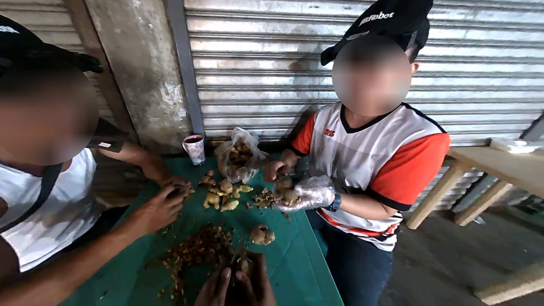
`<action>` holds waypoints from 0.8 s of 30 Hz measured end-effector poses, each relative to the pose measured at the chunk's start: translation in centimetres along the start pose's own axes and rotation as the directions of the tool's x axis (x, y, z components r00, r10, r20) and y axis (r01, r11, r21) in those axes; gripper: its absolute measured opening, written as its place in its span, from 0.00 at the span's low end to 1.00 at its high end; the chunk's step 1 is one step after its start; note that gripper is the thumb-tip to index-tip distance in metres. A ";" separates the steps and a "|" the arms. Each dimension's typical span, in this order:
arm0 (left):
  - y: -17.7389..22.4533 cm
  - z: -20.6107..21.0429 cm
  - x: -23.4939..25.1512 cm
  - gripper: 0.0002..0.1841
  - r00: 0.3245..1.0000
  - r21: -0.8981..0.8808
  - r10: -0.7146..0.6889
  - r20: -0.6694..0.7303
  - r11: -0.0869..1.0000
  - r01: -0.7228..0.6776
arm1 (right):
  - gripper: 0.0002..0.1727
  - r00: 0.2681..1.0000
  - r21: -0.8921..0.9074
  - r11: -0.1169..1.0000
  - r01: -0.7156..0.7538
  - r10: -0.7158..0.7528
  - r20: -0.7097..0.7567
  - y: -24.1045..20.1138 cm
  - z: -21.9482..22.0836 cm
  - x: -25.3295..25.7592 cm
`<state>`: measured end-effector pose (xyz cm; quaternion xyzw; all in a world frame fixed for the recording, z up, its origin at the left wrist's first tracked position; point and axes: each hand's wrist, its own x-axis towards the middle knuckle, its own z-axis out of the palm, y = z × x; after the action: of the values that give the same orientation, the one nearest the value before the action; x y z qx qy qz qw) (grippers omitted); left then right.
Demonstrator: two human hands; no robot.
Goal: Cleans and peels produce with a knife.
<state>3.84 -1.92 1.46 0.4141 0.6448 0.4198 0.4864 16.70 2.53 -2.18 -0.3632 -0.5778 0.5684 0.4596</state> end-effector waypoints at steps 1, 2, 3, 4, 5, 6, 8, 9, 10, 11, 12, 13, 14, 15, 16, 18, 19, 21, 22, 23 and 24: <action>-0.1 0.0 0.0 0.22 1.000 -0.005 0.003 -0.001 1.000 -0.003 | 0.28 1.000 -0.022 1.000 0.022 -0.022 -0.010 0.1 0.0 -0.1; -0.1 0.0 0.0 0.21 1.000 -0.005 0.004 -0.001 1.000 -0.004 | 0.28 0.999 -0.031 0.999 0.045 -0.045 -0.016 0.2 0.1 -0.1; 0.0 0.0 0.0 0.21 1.000 -0.001 0.002 -0.004 1.000 -0.002 | 0.28 0.998 -0.029 0.998 0.061 -0.061 -0.015 0.2 0.1 -0.1; 0.1 0.1 -0.1 0.21 1.000 0.015 0.011 -0.017 1.000 -0.011 | 0.28 0.998 -0.015 0.998 0.064 -0.064 -0.009 0.2 0.1 -0.1; 0.1 0.3 -0.2 0.21 0.999 0.043 0.034 -0.034 0.999 -0.033 | 0.28 0.999 0.007 0.999 0.047 -0.047 0.002 0.0 0.0 -0.1; 0.1 0.5 -0.4 0.22 0.996 0.087 0.067 -0.056 0.994 -0.062 | 0.28 1.000 0.039 0.999 0.014 -0.015 0.015 -0.1 -0.1 -0.1; 0.1 1.0 -0.7 0.23 0.981 0.208 0.172 -0.091 0.967 -0.150 | 0.26 0.997 0.103 0.993 -0.063 0.057 0.053 -0.5 -0.4 -0.1; 0.1 1.3 -0.8 0.23 0.965 0.272 0.241 -0.103 0.940 -0.206 | 0.25 0.994 0.133 0.987 -0.095 0.087 0.067 -0.7 -0.5 -0.1; 0.1 1.5 -0.9 0.22 0.946 0.337 0.305 -0.110 0.907 -0.253 | 0.24 0.991 0.164 0.979 -0.120 0.108 0.075 -0.9 -0.6 0.0; 0.3 1.7 -0.9 0.22 0.933 0.392 0.342 -0.109 0.878 -0.276 | 0.23 0.989 0.189 0.972 -0.140 0.128 0.076 -1.1 -0.6 0.0; 0.6 1.9 -1.0 0.22 0.925 0.439 0.365 -0.107 0.852 -0.286 | 0.23 0.987 0.210 0.966 -0.154 0.141 0.073 -1.2 -0.6 0.0; 1.0 2.0 -1.0 0.23 0.925 0.473 0.365 -0.103 0.836 -0.277 | 0.22 0.987 0.229 0.960 -0.160 0.148 0.068 -1.2 -0.6 0.0; 1.3 2.2 -1.0 0.23 0.930 0.491 0.353 -0.100 0.831 -0.262 | 0.22 0.987 0.249 0.955 -0.161 0.151 0.059 -1.2 -0.6 0.0; 1.5 2.3 -1.0 0.23 0.935 0.501 0.340 -0.100 0.829 -0.248 | 0.23 0.988 0.272 0.950 -0.155 0.148 0.047 -1.0 -0.5 0.0; 1.7 2.3 -0.9 0.23 0.937 0.511 0.333 -0.103 0.826 -0.238 | 0.23 0.990 0.296 0.944 -0.144 0.140 0.035 -0.8 -0.5 0.0; 1.9 2.3 -0.5 0.24 0.944 0.538 0.309 -0.114 0.818 -0.203 | 0.23 0.993 0.351 0.929 -0.122 0.116 0.036 -0.5 -0.5 0.0; 2.1 2.1 -0.2 0.24 0.947 0.558 0.295 -0.127 0.811 -0.177 | 0.23 0.993 0.377 0.919 -0.114 0.103 0.049 -0.4 -0.6 -0.1; 2.4 1.3 0.5 0.25 0.952 0.599 0.263 -0.157 0.792 -0.119 | 0.23 0.996 0.430 0.899 -0.087 0.066 0.063 0.0 -0.8 -0.1; 2.7 0.8 0.7 0.25 0.949 0.614 0.269 -0.165 0.781 -0.114 | 0.23 0.996 0.458 0.885 -0.082 0.064 0.054 0.1 -0.9 0.0; 3.0 0.2 0.9 0.26 0.950 0.627 0.269 -0.156 0.771 -0.115 | 0.22 0.996 0.485 0.870 -0.085 0.077 0.037 0.1 -1.0 0.1; 3.3 -0.3 0.9 0.26 0.956 0.641 0.261 -0.131 0.758 -0.119 | 0.22 0.994 0.511 0.854 -0.100 0.105 0.019 -0.1 -1.1 0.2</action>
<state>3.75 -0.07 4.40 0.5683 0.7498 0.2705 0.2039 17.72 3.06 -2.12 -0.2610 -0.3843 0.7231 0.5112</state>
